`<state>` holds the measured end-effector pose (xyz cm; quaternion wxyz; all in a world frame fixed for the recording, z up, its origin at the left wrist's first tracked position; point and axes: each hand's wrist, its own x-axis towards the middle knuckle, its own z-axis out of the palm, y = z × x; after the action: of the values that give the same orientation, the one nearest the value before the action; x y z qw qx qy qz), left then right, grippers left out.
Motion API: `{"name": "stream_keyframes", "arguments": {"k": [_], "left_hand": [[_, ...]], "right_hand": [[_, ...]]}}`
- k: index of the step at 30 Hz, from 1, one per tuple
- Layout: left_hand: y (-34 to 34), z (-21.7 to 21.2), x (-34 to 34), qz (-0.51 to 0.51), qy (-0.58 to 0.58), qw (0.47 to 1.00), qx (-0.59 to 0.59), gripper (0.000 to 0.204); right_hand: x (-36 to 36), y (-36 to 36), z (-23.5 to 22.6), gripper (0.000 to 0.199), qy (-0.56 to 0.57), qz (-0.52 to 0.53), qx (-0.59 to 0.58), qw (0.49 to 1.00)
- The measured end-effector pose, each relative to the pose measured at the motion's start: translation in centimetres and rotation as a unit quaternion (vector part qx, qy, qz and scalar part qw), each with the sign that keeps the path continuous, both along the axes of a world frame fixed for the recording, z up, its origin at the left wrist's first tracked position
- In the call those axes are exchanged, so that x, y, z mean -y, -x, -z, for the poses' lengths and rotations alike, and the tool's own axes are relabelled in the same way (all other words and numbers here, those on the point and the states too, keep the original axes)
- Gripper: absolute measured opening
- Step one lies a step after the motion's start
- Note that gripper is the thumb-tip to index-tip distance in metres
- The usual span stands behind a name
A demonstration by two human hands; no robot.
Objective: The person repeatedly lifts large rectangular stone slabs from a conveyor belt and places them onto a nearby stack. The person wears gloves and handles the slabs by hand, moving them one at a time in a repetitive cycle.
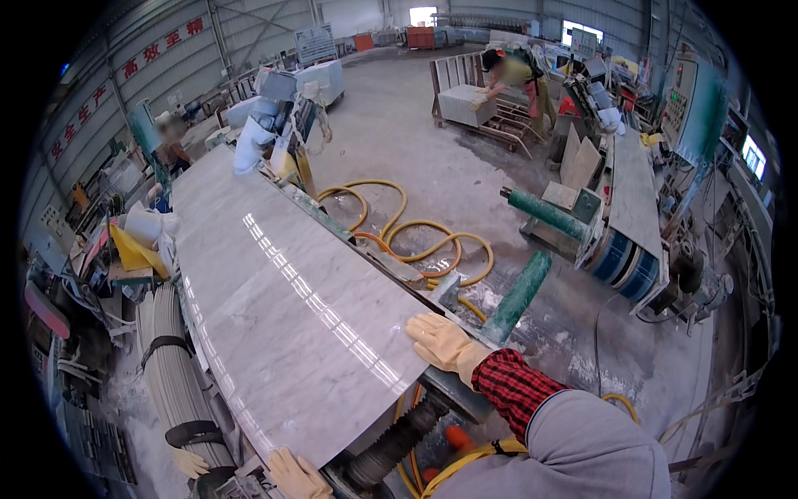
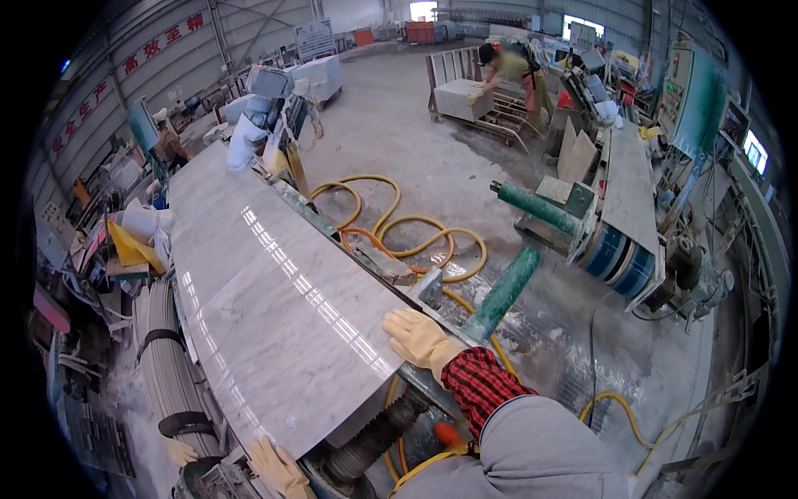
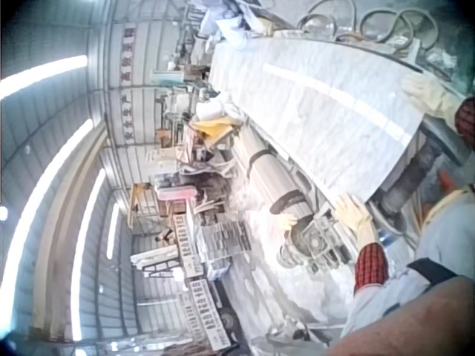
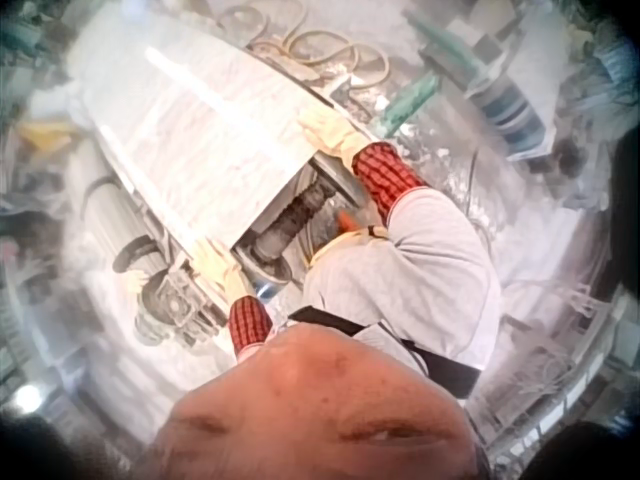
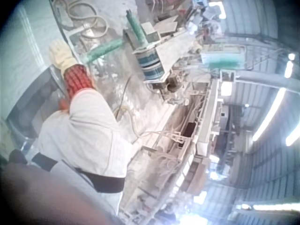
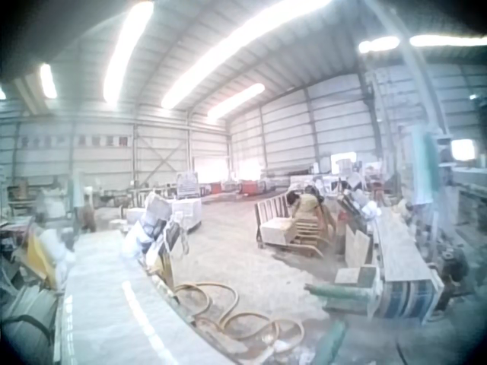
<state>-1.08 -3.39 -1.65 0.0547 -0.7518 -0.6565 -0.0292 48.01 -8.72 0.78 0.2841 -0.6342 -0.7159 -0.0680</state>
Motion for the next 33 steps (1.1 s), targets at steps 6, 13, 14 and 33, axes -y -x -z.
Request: {"name": "stream_keyframes", "arguments": {"k": [6,13,14,33], "left_hand": [[0.6,1.1,0.1,0.011,-0.038,0.999,0.013,0.055],[1.4,2.9,0.3,0.061,-0.117,0.987,0.094,0.052],[1.2,2.5,0.5,0.063,-0.119,0.986,0.094,0.052],[1.0,1.6,1.0,0.082,-0.108,0.985,0.105,0.051]], "right_hand": [[0.2,0.4,-0.5,0.031,-0.031,0.003,0.008,0.999],[0.5,0.3,-0.2,0.032,-0.021,0.008,0.006,1.000],[0.6,0.3,-0.1,0.032,-0.025,0.010,0.008,1.000],[1.7,0.4,-0.4,0.034,-0.021,0.010,-0.010,1.000]]}}
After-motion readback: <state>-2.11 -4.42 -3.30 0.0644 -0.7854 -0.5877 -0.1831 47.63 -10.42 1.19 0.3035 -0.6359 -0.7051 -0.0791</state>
